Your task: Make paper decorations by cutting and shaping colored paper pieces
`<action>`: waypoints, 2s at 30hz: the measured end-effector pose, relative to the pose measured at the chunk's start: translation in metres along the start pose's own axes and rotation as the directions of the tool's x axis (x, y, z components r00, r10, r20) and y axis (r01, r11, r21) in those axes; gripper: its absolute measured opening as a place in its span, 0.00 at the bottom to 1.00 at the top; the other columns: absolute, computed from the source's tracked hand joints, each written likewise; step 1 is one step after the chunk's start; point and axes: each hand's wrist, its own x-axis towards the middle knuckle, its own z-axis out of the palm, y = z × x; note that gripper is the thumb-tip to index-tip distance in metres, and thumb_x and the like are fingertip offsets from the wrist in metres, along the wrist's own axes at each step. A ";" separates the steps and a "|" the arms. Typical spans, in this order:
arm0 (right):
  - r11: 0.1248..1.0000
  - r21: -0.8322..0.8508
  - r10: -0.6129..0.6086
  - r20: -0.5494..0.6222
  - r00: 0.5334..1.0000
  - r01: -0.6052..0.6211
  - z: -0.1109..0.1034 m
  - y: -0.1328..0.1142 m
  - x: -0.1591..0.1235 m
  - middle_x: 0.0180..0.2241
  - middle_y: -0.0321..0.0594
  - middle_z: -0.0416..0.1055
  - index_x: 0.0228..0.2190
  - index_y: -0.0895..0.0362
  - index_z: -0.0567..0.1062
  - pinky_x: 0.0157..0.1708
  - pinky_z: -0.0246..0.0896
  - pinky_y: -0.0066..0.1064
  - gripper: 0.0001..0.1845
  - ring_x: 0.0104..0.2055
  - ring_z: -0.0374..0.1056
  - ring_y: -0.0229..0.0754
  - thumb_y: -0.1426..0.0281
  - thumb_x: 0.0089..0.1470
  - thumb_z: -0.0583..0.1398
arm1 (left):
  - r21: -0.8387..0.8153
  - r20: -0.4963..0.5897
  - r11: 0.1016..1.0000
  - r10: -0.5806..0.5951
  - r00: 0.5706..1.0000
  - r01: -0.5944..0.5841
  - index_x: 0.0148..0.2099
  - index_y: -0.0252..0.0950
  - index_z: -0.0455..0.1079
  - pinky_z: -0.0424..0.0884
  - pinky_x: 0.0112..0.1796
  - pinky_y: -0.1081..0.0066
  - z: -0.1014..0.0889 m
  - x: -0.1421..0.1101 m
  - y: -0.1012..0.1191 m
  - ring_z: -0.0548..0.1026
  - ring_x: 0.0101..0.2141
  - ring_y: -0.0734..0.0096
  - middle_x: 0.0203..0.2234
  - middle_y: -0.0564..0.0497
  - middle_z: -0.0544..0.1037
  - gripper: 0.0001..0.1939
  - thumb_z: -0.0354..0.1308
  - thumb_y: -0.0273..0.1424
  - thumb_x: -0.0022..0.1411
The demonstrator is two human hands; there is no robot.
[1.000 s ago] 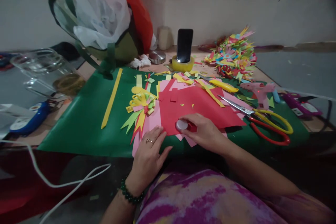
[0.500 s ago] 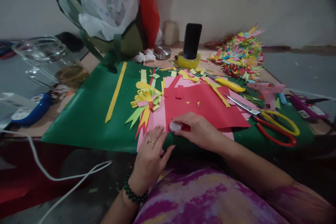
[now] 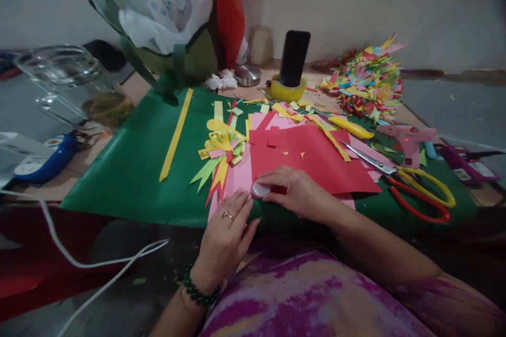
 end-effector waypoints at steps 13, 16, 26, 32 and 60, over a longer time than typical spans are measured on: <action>0.999 0.037 -0.023 -0.031 0.999 0.024 -0.002 0.008 0.000 0.40 0.43 0.79 0.40 0.56 0.80 0.44 0.69 0.34 0.12 0.43 0.73 0.44 0.75 0.52 0.65 | 0.011 -0.001 1.000 -0.015 1.000 0.015 0.53 0.28 0.66 0.73 0.50 0.57 -0.001 -0.002 0.001 0.74 0.50 0.57 0.47 0.36 0.77 0.16 0.56 0.25 0.63; 0.997 0.065 -0.037 -0.038 0.999 0.039 -0.001 0.009 0.000 0.40 0.43 0.79 0.40 0.56 0.80 0.44 0.69 0.34 0.13 0.44 0.73 0.44 0.76 0.50 0.66 | 0.004 0.003 1.000 -0.015 1.000 0.015 0.53 0.27 0.66 0.72 0.50 0.57 -0.001 -0.002 0.001 0.74 0.50 0.57 0.47 0.36 0.77 0.16 0.56 0.24 0.63; 0.984 0.179 0.024 -0.014 1.000 -0.021 0.000 0.011 -0.001 0.40 0.42 0.79 0.40 0.57 0.80 0.36 0.72 0.31 0.14 0.37 0.74 0.41 0.77 0.48 0.67 | -0.003 0.024 1.000 -0.020 1.000 0.020 0.52 0.28 0.66 0.72 0.50 0.56 -0.003 -0.001 0.002 0.74 0.51 0.56 0.47 0.36 0.78 0.16 0.56 0.23 0.62; 0.992 0.120 -0.029 0.033 0.999 0.025 -0.005 0.014 0.000 0.43 0.42 0.78 0.41 0.55 0.80 0.40 0.71 0.31 0.13 0.42 0.74 0.43 0.75 0.53 0.64 | -0.040 0.025 0.998 -0.042 0.999 0.043 0.52 0.30 0.67 0.72 0.50 0.57 -0.004 -0.001 0.002 0.74 0.51 0.58 0.47 0.37 0.77 0.15 0.54 0.22 0.62; 0.993 0.058 -0.106 0.084 0.991 0.102 -0.009 0.010 0.001 0.36 0.41 0.79 0.38 0.57 0.79 0.40 0.64 0.29 0.08 0.38 0.72 0.40 0.72 0.60 0.59 | 0.051 0.036 0.998 -0.034 0.999 0.032 0.56 0.32 0.64 0.72 0.43 0.58 0.003 0.022 0.011 0.72 0.42 0.57 0.45 0.41 0.78 0.20 0.57 0.28 0.61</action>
